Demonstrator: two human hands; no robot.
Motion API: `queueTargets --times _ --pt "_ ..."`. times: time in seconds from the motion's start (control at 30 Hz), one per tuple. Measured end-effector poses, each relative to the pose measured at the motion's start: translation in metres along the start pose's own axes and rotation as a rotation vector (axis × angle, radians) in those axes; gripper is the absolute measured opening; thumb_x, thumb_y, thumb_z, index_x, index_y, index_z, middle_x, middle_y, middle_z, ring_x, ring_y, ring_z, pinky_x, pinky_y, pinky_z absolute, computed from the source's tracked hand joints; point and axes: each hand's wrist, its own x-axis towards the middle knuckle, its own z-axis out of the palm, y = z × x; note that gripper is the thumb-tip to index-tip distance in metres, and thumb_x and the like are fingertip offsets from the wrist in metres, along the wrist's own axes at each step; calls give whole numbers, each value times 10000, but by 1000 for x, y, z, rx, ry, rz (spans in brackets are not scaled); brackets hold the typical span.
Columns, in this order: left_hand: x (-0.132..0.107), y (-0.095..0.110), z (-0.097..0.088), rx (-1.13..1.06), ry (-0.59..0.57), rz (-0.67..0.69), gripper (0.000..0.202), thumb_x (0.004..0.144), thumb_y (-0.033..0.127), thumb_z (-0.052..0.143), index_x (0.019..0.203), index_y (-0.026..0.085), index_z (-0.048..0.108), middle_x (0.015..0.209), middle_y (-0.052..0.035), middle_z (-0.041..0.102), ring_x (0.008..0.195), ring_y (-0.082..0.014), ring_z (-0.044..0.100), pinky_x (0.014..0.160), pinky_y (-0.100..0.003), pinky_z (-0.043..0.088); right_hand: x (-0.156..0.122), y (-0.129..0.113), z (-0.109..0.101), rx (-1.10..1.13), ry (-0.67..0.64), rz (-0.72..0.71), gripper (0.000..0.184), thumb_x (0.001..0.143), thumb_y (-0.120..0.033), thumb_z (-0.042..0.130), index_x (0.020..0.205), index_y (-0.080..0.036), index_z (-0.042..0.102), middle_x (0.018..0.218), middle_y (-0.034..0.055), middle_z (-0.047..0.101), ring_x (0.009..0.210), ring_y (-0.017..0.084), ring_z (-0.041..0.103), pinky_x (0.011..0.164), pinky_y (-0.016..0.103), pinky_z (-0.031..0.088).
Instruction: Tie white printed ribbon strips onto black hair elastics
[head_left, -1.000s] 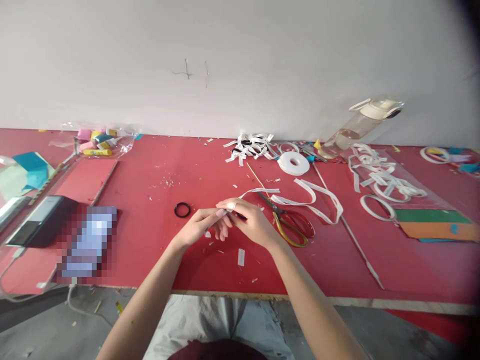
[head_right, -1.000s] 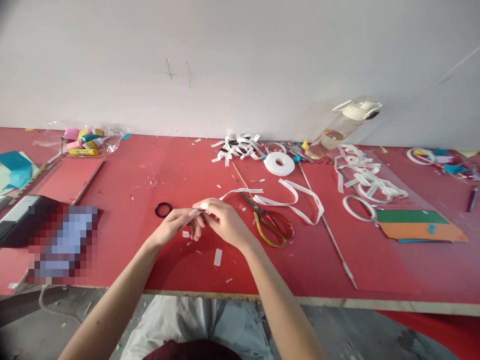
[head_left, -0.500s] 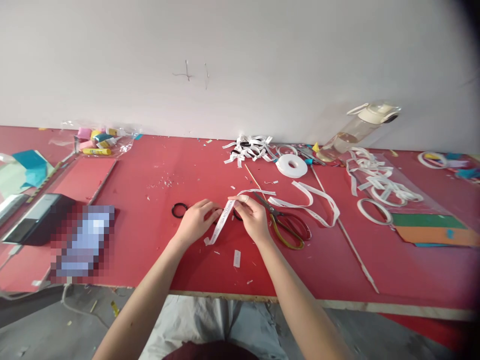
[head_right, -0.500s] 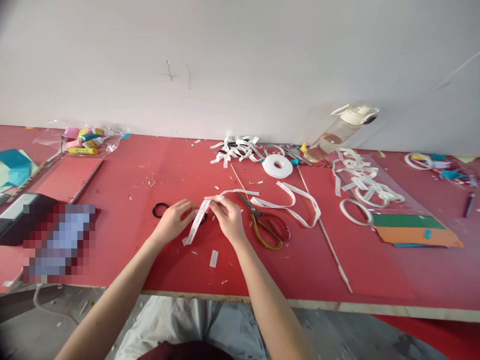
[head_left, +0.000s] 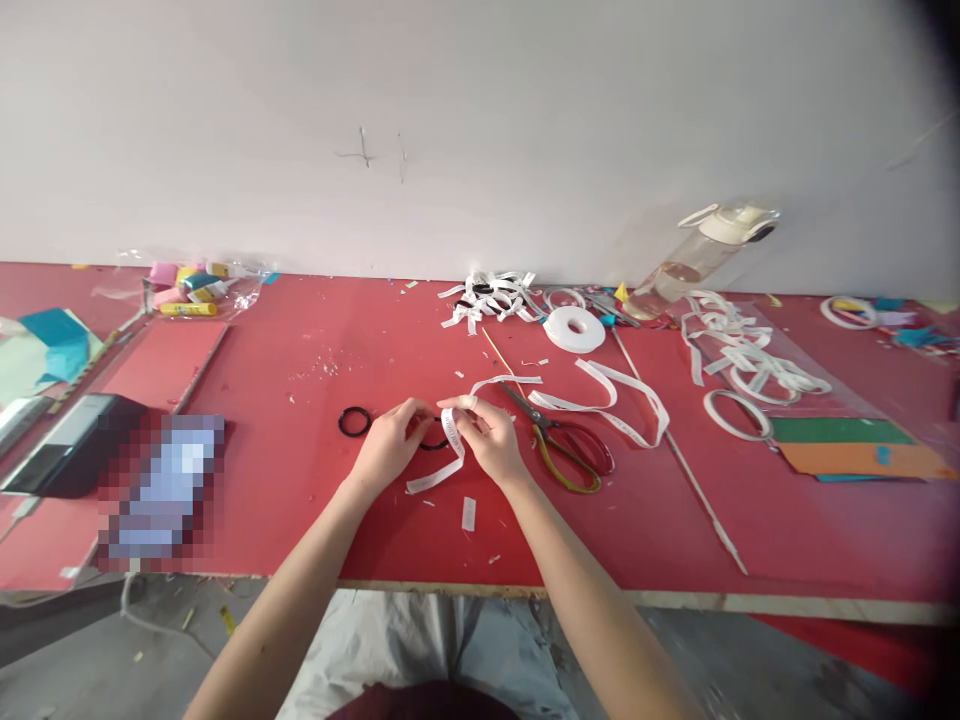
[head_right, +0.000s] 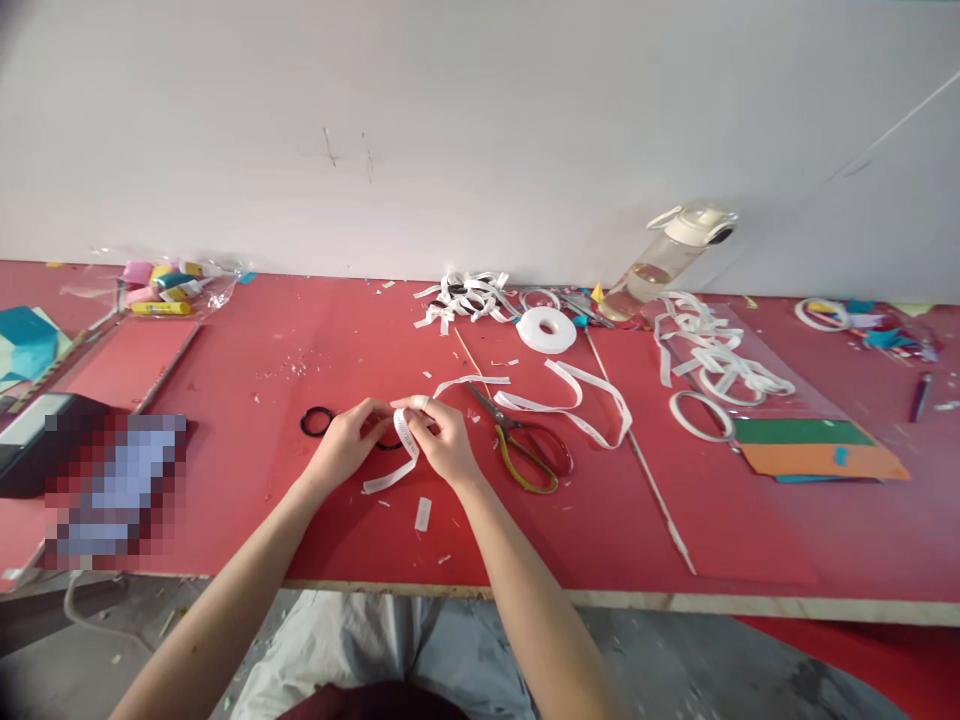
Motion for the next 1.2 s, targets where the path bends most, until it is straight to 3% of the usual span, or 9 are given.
queueTargets --times 0.2,0.3,0.43,0.57,0.73,0.93,1.0,1.1,1.2 --pt "-1 9 -1 -473 22 -58 122 899 318 607 932 202 586 814 -14 675 719 -150 651 681 -273 503 2 0 1 -18 -3 -128 217 961 -348 550 999 -238 733 970 47 642 906 154 629 773 269 517" --pt "0 11 -3 -708 39 -109 177 896 356 622 939 191 574 766 3 635 662 -130 636 635 -255 501 2 1 0 16 47 -118 206 956 -355 556 981 -234 721 994 48 642 959 165 621 830 282 513" --pt "1 10 -7 -854 63 -152 190 901 356 624 971 187 573 808 4 615 627 -112 628 573 -231 474 4 0 -2 114 93 -79 213 933 -397 581 948 -224 703 1063 63 666 1058 194 624 922 330 521" --pt "0 9 -8 -923 54 -155 189 899 345 642 981 186 579 822 3 612 635 -107 632 574 -224 473 5 -4 -3 168 -43 -23 198 901 -393 625 910 -226 729 1243 70 654 1164 214 617 978 356 520" --pt "1 8 -10 -1030 107 -163 192 874 339 672 969 195 588 812 12 608 601 -87 606 522 -198 439 3 -5 -1 81 -165 56 169 874 -268 617 886 -213 777 942 43 751 887 174 704 812 290 562" --pt "4 3 -14 -1103 233 -172 182 840 316 695 941 202 594 812 21 585 583 -65 566 495 -179 395 3 -1 -2 63 -17 24 195 870 -225 602 922 -229 790 962 47 768 914 186 721 786 297 585" --pt "4 3 -14 -1084 241 -175 180 842 319 691 939 200 596 805 16 587 595 -69 566 510 -181 399 4 0 -3 68 66 -46 197 895 -256 591 928 -240 785 1094 54 745 1052 201 695 877 338 582" --pt "3 2 -13 -1019 263 -181 177 846 329 685 928 195 604 802 2 603 650 -87 579 551 -189 410 4 -2 -4 34 138 -159 195 918 -306 593 895 -258 781 1395 21 592 1328 221 537 1092 421 484" --pt "3 2 -12 -931 271 -197 169 855 344 672 922 199 615 812 -10 631 738 -115 603 604 -202 426 4 -3 -5 43 166 -121 185 915 -334 604 905 -259 774 1396 27 592 1313 235 552 1072 443 500"
